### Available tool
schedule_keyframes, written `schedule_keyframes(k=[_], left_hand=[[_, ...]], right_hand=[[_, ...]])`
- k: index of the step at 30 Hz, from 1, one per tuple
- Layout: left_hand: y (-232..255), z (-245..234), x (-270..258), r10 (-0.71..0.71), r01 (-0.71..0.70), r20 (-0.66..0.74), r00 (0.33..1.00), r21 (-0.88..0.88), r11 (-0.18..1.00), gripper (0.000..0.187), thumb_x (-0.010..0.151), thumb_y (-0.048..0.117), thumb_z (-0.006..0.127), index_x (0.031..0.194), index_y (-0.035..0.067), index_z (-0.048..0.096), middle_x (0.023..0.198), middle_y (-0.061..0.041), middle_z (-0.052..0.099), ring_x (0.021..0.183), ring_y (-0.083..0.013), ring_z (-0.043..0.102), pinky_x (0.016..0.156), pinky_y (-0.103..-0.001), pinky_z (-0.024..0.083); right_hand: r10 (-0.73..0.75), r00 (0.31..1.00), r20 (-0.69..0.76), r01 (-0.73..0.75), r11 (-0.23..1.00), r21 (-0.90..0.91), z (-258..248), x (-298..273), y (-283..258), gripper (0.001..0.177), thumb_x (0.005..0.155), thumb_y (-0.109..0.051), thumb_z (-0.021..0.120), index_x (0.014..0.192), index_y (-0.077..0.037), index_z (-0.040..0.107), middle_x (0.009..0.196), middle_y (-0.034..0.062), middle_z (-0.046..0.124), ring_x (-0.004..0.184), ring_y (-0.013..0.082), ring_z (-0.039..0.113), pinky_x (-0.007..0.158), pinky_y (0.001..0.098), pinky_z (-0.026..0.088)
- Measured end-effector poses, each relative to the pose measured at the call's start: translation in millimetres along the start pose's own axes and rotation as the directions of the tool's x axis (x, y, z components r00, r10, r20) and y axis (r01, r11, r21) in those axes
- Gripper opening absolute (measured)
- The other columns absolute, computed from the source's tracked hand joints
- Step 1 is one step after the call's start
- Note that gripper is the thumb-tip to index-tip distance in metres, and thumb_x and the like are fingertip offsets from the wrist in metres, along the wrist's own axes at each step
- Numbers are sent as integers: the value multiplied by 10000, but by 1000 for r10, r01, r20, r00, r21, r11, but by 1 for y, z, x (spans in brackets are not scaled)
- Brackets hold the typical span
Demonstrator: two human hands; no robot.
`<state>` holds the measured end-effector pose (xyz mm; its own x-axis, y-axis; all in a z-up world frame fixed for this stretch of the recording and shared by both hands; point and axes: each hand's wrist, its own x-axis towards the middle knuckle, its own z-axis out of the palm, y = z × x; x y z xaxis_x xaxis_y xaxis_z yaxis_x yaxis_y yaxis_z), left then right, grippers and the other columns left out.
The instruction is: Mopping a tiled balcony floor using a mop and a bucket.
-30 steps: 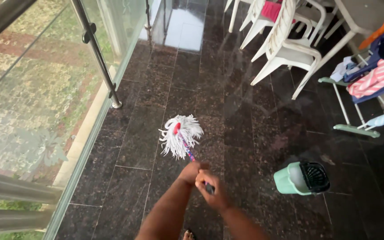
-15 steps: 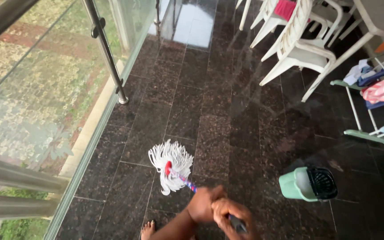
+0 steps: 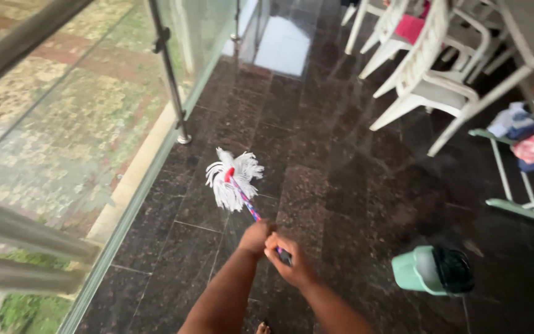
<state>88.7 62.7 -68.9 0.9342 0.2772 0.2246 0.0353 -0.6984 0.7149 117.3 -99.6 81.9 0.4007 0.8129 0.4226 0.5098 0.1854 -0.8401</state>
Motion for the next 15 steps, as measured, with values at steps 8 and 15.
schedule_keyframes(k=[8,15], left_hand=[[167,-48,-61,-78,69,-43,996,-183,981,325,812,401,755,768,94,657,766,-151,692,764,-391,691,659,-485,535],[189,-47,-53,89,-109,-64,994,-440,891,291,809,354,733,926,111,621,829,-137,705,785,-381,711,661,-450,548]], right_hand=[[-49,991,126,53,998,-22,-62,-32,-118,198,875,-21,783,857,-45,587,833,72,705,832,188,730,994,424,563],[35,987,160,-87,940,331,-76,-35,-124,79,880,-64,661,834,-48,599,799,58,662,804,198,685,995,464,531]])
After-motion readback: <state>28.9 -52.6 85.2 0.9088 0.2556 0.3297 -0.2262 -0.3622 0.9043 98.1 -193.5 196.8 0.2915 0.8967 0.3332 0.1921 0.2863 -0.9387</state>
